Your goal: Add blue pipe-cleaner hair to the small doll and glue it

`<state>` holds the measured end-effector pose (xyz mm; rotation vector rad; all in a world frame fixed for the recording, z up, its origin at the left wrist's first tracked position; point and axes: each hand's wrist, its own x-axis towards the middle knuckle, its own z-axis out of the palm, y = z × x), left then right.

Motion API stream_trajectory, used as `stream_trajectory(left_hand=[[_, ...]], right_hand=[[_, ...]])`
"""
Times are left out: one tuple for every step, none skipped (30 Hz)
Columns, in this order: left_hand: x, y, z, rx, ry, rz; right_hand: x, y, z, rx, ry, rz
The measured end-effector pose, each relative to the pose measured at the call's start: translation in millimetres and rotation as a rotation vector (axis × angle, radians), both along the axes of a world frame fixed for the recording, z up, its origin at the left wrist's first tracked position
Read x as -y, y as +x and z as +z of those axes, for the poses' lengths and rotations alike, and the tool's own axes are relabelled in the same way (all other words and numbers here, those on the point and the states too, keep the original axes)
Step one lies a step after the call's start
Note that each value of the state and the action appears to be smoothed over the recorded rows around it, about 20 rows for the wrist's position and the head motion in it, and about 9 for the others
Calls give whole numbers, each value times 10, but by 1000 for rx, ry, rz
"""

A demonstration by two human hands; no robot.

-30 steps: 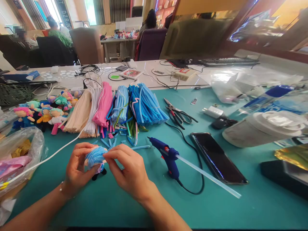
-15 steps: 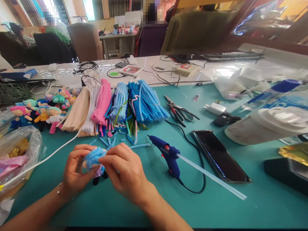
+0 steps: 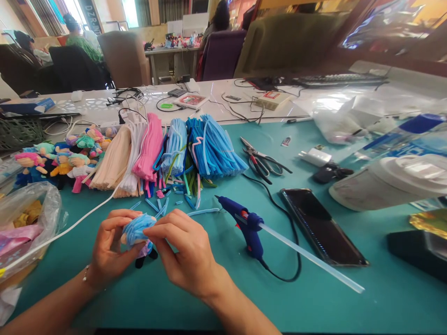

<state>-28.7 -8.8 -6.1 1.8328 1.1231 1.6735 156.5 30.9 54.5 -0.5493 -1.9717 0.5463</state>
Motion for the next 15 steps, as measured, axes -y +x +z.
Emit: stream_trajectory(left_hand=[[0,-4,-5,-3,4,-4],[1,-7,-11,-6,8,-9],[4,-11,-18,-8,9,-14],[7,-14,-25,-9,10,-21],[11,-16,-32,-9,9,-28],[15,-18,-38,-9,5,-33],[17,-19,-43,-10,1,-38],[19,-20,-46,-9,-1,-41],[19,-19,-46,-7,-1,-43],[17,-18,-45,-6,-2,-44],[16,-17,-43,-5,-2,-47],[14,-15,-41,-3,-2,-50],[12,-13,-39,-2,-1,-55],[10,-12,-37,-1,0,-61],[9,-11,-37,-1,2,-66]], right_hand=[[-2,3,-5,6,11,3],[-5,6,-9,13,24,8],[-7,9,-14,19,37,12],[-9,12,-17,24,49,14],[-11,14,-19,30,58,14],[-13,15,-20,36,63,14],[-14,15,-19,42,69,17],[-15,14,-18,47,76,21],[-16,13,-16,54,83,26],[-17,12,-14,62,89,29],[-17,12,-12,70,94,31],[-17,13,-11,78,97,30],[-17,14,-11,84,99,28],[-17,16,-11,89,102,26],[-18,17,-12,94,106,24]])
